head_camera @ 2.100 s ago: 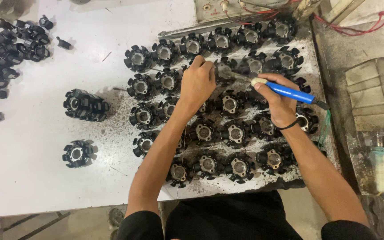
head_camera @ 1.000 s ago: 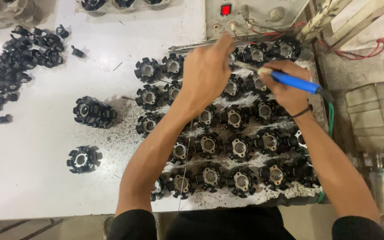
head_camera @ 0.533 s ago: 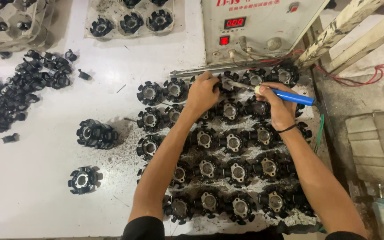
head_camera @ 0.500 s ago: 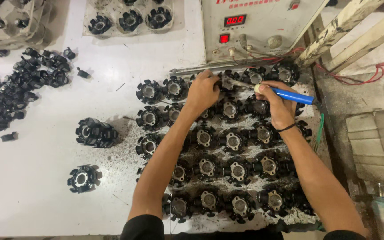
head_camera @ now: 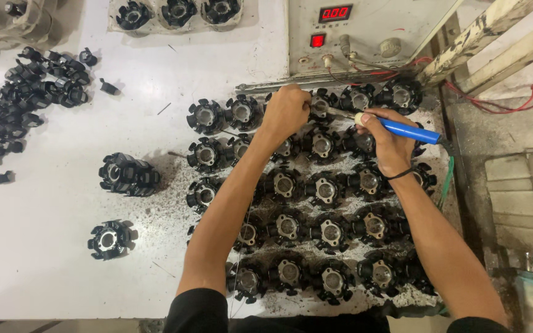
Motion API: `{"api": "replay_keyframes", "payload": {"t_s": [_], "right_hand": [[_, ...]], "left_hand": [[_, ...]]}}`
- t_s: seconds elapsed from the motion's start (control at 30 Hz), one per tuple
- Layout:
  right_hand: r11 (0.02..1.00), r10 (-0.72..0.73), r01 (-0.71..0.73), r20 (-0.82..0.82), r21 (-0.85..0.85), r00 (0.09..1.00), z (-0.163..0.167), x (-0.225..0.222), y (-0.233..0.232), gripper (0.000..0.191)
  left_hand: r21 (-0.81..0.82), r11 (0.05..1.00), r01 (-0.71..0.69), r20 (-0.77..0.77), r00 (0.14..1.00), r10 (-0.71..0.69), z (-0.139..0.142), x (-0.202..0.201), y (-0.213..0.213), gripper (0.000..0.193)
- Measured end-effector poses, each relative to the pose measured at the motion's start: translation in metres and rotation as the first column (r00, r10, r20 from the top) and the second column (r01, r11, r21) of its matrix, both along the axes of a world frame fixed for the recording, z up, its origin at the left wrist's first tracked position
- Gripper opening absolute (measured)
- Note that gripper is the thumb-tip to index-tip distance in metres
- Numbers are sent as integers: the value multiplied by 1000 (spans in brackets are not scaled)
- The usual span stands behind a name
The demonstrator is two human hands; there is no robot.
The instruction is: The person solders wire leads onto black plastic rotor components one at a time using a soldering iron, holding each part steady while applying solder, then places the finished part back on the workbench. Near the end, the person uses red test leads connected to a testing machine to check the soldered parts.
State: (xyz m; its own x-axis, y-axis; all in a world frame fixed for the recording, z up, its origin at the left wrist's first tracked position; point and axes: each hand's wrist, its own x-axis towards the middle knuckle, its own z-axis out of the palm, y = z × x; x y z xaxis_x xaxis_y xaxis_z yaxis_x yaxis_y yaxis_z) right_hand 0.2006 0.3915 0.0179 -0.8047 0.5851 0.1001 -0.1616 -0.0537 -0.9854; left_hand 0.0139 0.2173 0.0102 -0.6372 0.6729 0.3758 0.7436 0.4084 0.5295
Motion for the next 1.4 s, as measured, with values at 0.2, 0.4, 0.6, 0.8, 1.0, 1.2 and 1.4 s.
{"api": "replay_keyframes", "payload": {"t_s": [0.2,0.4,0.6,0.8,1.0,1.2,1.4], "right_hand": [[1000,-19,19,-9,6,1000,-5,-3,0,25],[1000,0,0,3,25,1000,-3,0,-1,25],[1000,-11,11,-32,6,999,-1,0,0,25],[999,-18,18,-17,-32,1000,-3,-1,0,23],[1000,-8,8,-22,-11,1000,-5,-1,1,23],[1000,2,-2,-20,-12,1000,-4,-2,0,23],[997,-75,72,-92,-36,993,15,4,17,23]], "left_hand": [[2,1000,7,40,999,-7,2,2,-3,18],[21,1000,7,42,999,-8,0,1,3,12],[-10,1000,-22,13,1000,22,-4,5,5,9],[-7,999,-31,-15,999,31,-2,9,3,10],[70,996,-46,6,999,46,-2,14,-2,12],[13,999,-43,10,999,43,-8,9,0,12],[121,992,-47,-33,998,51,28,23,-4,8]]}}
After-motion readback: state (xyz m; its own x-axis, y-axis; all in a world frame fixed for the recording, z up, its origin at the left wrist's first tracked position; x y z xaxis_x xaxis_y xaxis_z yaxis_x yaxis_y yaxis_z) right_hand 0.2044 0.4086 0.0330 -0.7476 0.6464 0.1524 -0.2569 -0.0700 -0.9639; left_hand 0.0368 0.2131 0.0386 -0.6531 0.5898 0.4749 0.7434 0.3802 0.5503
